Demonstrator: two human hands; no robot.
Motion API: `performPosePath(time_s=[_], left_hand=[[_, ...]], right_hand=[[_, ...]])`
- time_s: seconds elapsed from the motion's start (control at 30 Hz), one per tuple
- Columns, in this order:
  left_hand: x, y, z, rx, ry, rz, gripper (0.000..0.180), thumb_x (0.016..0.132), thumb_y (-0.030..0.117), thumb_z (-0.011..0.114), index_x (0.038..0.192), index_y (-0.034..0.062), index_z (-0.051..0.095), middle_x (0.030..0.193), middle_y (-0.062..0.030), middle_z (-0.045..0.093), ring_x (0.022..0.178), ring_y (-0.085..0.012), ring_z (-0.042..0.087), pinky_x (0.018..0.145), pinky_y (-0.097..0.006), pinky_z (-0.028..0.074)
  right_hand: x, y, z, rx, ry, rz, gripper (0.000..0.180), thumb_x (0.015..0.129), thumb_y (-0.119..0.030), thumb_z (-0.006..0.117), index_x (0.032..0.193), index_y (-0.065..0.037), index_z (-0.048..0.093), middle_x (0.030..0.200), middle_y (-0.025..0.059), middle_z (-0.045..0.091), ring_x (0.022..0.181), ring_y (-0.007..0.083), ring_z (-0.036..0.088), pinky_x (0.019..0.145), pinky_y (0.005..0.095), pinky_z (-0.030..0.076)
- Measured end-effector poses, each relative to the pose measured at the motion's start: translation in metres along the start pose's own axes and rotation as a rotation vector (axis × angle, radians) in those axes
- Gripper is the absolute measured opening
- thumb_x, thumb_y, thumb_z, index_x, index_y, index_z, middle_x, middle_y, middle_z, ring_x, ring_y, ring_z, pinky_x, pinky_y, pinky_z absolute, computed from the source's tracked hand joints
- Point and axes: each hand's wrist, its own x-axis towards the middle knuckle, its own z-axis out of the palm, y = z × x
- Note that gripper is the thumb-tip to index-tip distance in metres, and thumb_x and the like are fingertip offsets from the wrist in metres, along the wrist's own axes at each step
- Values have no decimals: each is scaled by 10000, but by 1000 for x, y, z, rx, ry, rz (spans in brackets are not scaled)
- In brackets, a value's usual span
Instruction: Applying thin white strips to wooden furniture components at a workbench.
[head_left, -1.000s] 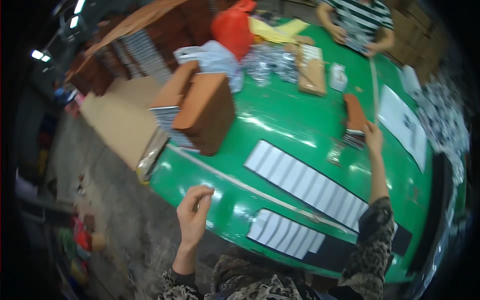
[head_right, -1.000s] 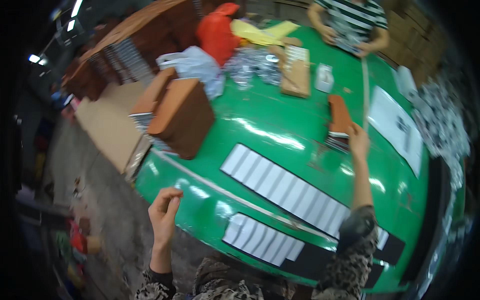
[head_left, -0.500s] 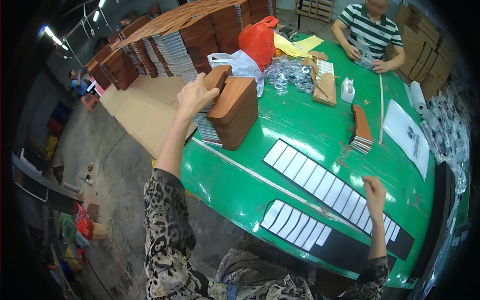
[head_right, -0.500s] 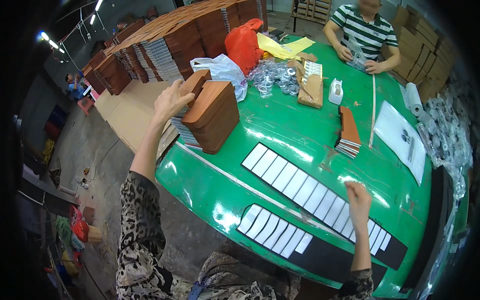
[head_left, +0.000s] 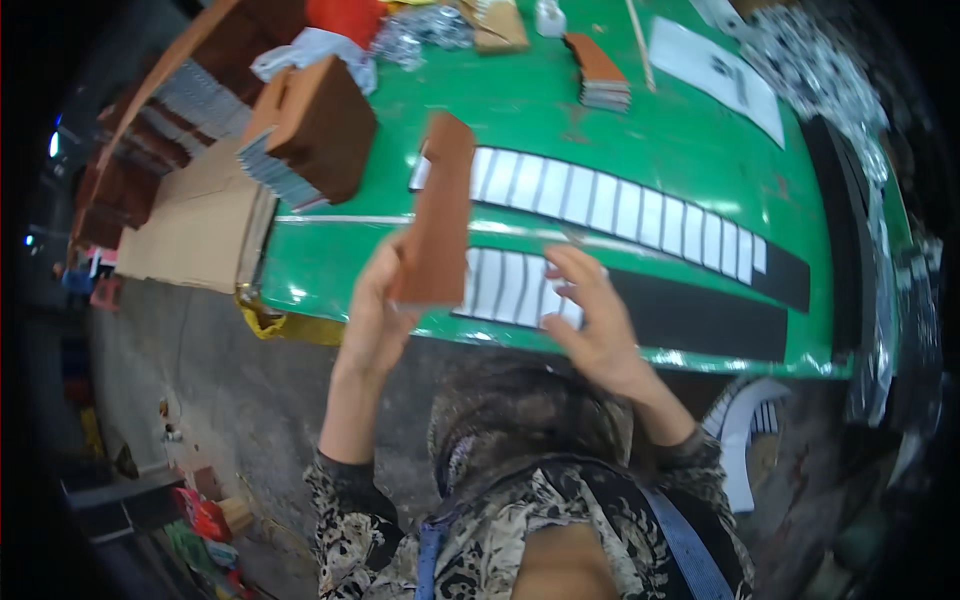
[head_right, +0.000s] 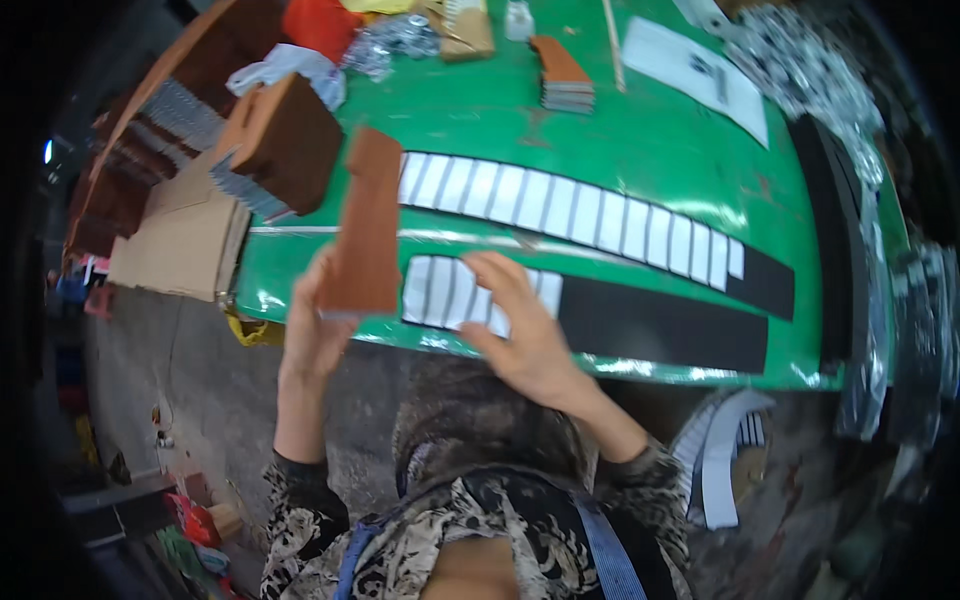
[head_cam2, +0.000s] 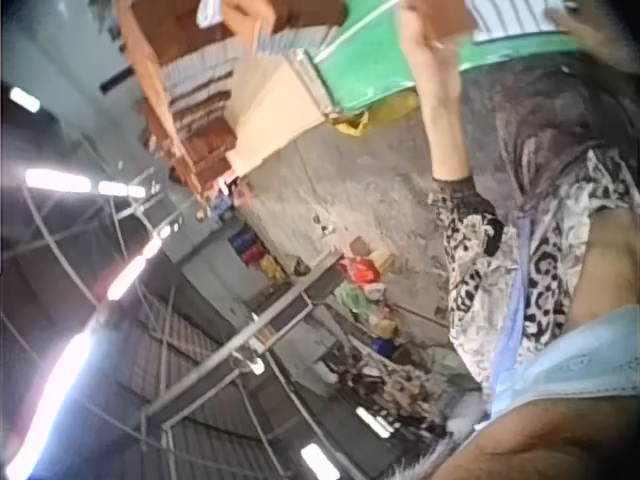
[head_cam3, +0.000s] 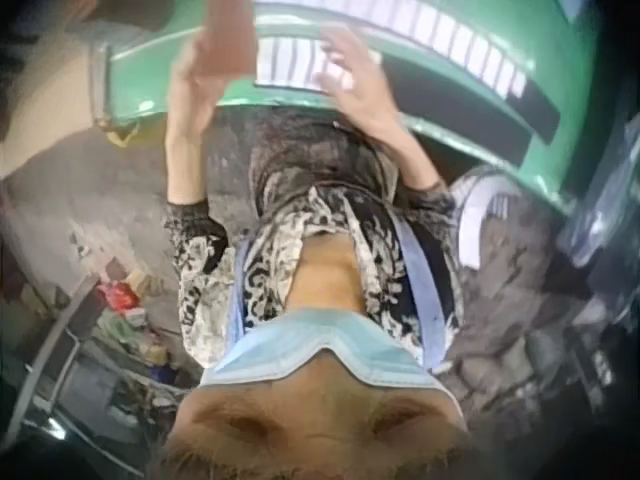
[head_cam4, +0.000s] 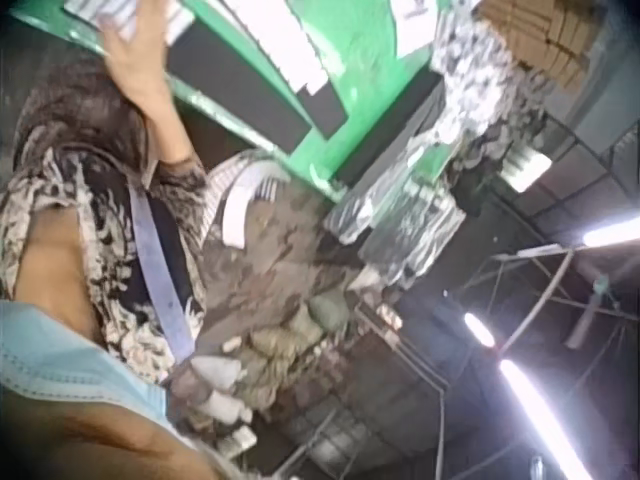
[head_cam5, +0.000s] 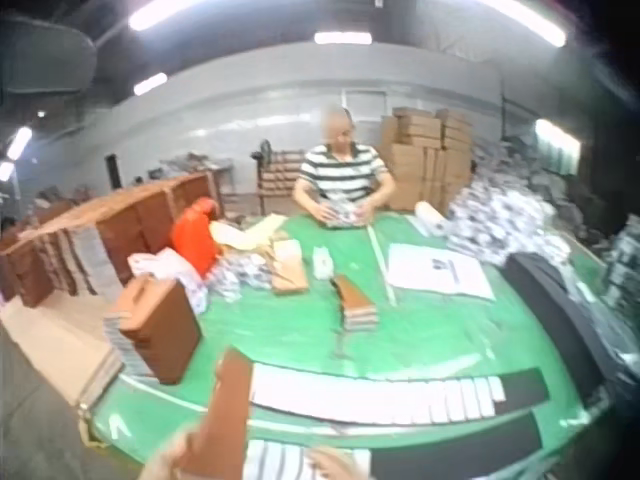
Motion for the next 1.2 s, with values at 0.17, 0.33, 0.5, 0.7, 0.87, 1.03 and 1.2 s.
performPosePath(time_s=[0.17, 0.33, 0.5, 0.7, 0.87, 1.03, 1.2], left_hand=[[-63, -61, -3, 192, -326, -310, 722, 879, 504, 538, 1282, -89, 457, 1251, -150, 529, 1134, -190, 516, 952, -327, 413], [-90, -76, -15, 68, -217, -246, 516, 883, 262, 605, 1269, -50, 463, 1166, -121, 572, 1073, -161, 541, 918, -314, 432], [-77, -89, -11, 442, 162, 116, 309, 822, 64, 662, 1083, -25, 522, 1011, -59, 581, 901, -111, 551, 797, -258, 460], [-20, -107, 10, 665, 213, 324, 283, 815, 93, 692, 1041, -8, 556, 867, -77, 633, 786, -129, 586, 715, -275, 465], [1, -128, 13, 919, 118, 276, 277, 791, 83, 693, 1024, 8, 563, 949, -130, 622, 833, -240, 597, 742, -332, 453], [3, -132, 12, 877, 142, 309, 305, 798, 78, 691, 1055, 8, 541, 940, -118, 617, 841, -222, 591, 749, -326, 453], [2, -131, 8, 854, 161, 288, 351, 811, 90, 694, 1097, -1, 513, 927, -108, 633, 848, -168, 593, 773, -296, 462]], right_hand=[[-34, 26, 13, 339, 148, 182, 795, 782, -155, 732, 1416, -46, 265, 1344, 172, 372, 1198, 256, 453, 966, 384, 430], [-57, 32, 23, 429, 166, 322, 601, 800, -139, 725, 1298, -24, 408, 1059, 103, 565, 984, 173, 572, 835, 328, 501], [-57, 53, 0, -434, 305, 15, 505, 739, -91, 731, 1196, -20, 530, 1060, 127, 607, 942, 267, 584, 797, 347, 492], [-51, 64, -39, -798, 90, 58, 387, 691, -144, 741, 1059, -82, 642, 1010, 62, 578, 899, 247, 558, 735, 351, 486], [-50, 70, -34, -863, -10, 35, 388, 642, -156, 772, 999, -90, 636, 1013, 23, 546, 862, 233, 540, 664, 347, 501], [-45, 67, -33, -812, -35, 67, 323, 626, -122, 773, 879, -85, 578, 998, 27, 530, 872, 235, 533, 653, 347, 493], [-45, 67, -31, -688, 15, 103, 347, 605, -91, 786, 827, -79, 520, 974, 50, 529, 889, 248, 539, 663, 359, 477]])
